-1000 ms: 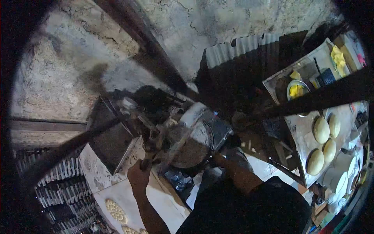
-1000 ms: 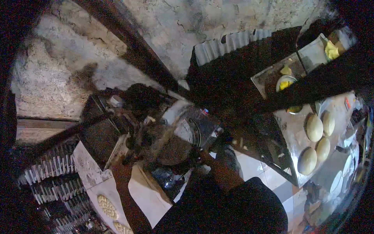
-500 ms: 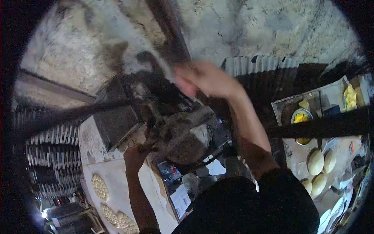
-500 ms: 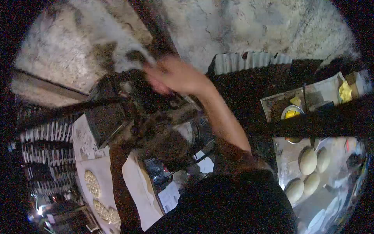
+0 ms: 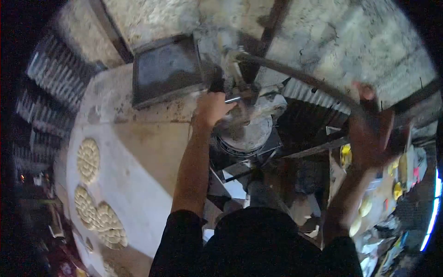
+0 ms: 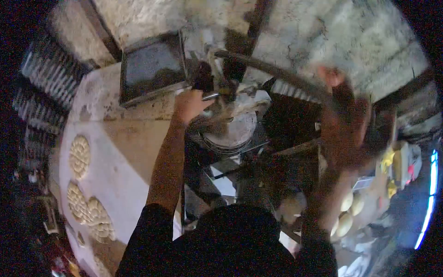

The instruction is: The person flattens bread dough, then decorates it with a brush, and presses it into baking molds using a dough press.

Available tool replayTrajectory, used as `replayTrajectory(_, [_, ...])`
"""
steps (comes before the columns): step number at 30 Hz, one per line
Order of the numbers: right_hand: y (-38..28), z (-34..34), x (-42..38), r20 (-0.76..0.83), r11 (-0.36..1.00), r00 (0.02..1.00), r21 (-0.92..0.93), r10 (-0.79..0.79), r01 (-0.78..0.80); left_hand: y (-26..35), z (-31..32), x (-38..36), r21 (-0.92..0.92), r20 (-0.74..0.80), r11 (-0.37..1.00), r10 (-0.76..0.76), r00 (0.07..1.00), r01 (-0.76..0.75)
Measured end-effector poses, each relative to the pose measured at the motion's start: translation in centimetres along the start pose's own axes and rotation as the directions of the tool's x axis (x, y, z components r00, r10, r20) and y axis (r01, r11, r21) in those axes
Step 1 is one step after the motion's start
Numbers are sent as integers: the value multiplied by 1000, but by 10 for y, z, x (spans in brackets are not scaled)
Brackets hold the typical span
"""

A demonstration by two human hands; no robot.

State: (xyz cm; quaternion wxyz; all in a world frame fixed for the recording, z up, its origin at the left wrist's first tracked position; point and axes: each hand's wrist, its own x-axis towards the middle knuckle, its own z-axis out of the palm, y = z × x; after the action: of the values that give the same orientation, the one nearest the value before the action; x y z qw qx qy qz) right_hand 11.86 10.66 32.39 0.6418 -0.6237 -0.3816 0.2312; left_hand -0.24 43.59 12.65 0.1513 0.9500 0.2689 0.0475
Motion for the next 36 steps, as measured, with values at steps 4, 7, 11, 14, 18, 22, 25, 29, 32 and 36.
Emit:
replayTrajectory(4, [16,16,-137,155,799,874,356,460,-484,-16,21,-5,-85,-209,993,65,976,-84])
replayTrajectory(7, [28,20,-187,333,419,676,584,657,-695,0,11,-16,-101,-151,995,-38,988,22])
replayTrajectory(11, [28,13,-196,19,484,485,-89,875,-870,0,30,-3,-48,-71,995,-96,993,93])
replayTrajectory(14, [56,22,-200,-212,301,441,-477,872,-826,-3,44,-5,-34,-138,995,-99,985,95])
replayTrajectory(18, [127,4,-266,-329,192,307,-340,893,-921,4,51,14,3,-144,974,-224,964,227])
replayTrajectory(22, [112,2,-241,-325,4,203,-521,924,-854,15,42,-10,99,-236,972,-184,954,212])
replayTrajectory(25, [98,4,-223,-290,84,289,-560,912,-825,4,65,-4,166,-582,985,63,810,42])
replayTrajectory(29, [74,3,-202,-186,399,576,-556,796,-729,-23,76,30,-181,-390,980,-144,909,77])
replayTrajectory(32, [81,-2,-212,-164,189,368,-631,915,-753,-32,46,87,113,-343,994,39,938,0])
replayTrajectory(36, [222,-5,-308,-72,536,632,-462,771,-707,-88,89,120,396,-315,905,292,903,-154])
